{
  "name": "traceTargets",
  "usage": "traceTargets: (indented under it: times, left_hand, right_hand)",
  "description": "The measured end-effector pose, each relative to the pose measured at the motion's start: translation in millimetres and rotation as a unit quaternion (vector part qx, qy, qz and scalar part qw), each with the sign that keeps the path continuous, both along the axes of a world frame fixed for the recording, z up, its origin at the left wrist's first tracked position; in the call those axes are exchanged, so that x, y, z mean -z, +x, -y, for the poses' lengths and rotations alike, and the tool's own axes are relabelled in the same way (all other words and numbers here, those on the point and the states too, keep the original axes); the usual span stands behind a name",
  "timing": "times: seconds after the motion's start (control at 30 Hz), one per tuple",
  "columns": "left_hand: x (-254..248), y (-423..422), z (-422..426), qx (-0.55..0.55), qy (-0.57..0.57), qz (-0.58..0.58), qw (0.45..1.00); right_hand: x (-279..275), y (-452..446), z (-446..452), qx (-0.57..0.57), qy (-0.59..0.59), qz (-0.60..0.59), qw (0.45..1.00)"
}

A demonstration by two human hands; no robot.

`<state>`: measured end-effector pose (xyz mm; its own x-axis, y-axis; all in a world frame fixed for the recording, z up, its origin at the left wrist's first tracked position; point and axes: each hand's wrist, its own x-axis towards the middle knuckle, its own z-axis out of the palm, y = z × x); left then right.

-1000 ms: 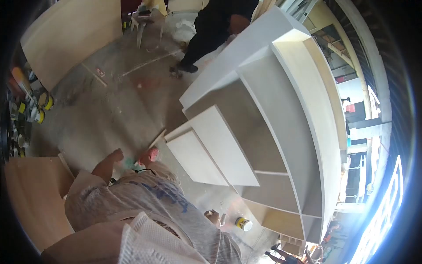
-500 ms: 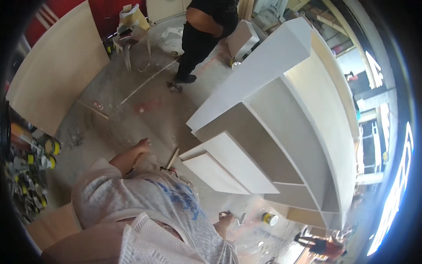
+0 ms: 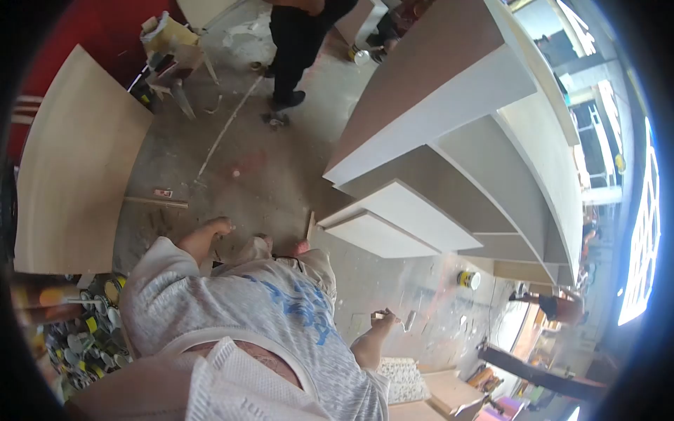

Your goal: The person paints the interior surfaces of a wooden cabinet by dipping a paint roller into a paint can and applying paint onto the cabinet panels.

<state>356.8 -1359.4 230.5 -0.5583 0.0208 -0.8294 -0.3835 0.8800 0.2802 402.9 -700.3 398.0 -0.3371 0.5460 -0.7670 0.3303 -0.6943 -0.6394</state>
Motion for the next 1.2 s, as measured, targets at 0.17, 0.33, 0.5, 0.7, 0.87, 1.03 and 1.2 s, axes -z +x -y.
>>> traceTargets:
  times: [0.17, 0.33, 0.5, 0.7, 0.87, 1.03, 1.2]
  left_hand:
    - [4.5, -12.2, -13.0, -0.059, 0.014, -0.015, 0.998]
    - [20.5, -8.2, -42.7, -0.191, 0.080, -0.062, 0.976]
    - [91.4, -0.8, -30.7, 0.120, 0.058, -0.167, 0.977]
    - [60.1, -16.3, -17.0, -0.006, 0.048, 0.046, 0.998]
    - [11.5, -57.5, -17.2, 0.427, 0.042, -0.008, 0.903]
    - [77.0, -57.1, -21.0, 0.352, -0.033, -0.101, 0.930]
    - [66.6, -56.7, -12.4, 0.019, 0.040, -0.040, 0.998]
  right_hand:
    - [16.7, -3.2, -17.3, 0.061, 0.010, 0.078, 0.995]
    - [7.4, -1.9, 9.2, 0.051, 0.026, 0.092, 0.994]
    - [2.2, 0.2, 29.0, 0.020, 0.020, 0.063, 0.998]
    - [20.8, 19.7, 8.8, 0.040, 0.017, 0.083, 0.996]
    - [59.4, 56.0, -14.3, -0.003, 0.038, 0.038, 0.999]
    - [54.2, 87.5, 5.8, -0.338, 0.461, -0.021, 0.820]
    - [71.1, 83.0, 14.8, -0.423, 0.622, -0.022, 0.658]
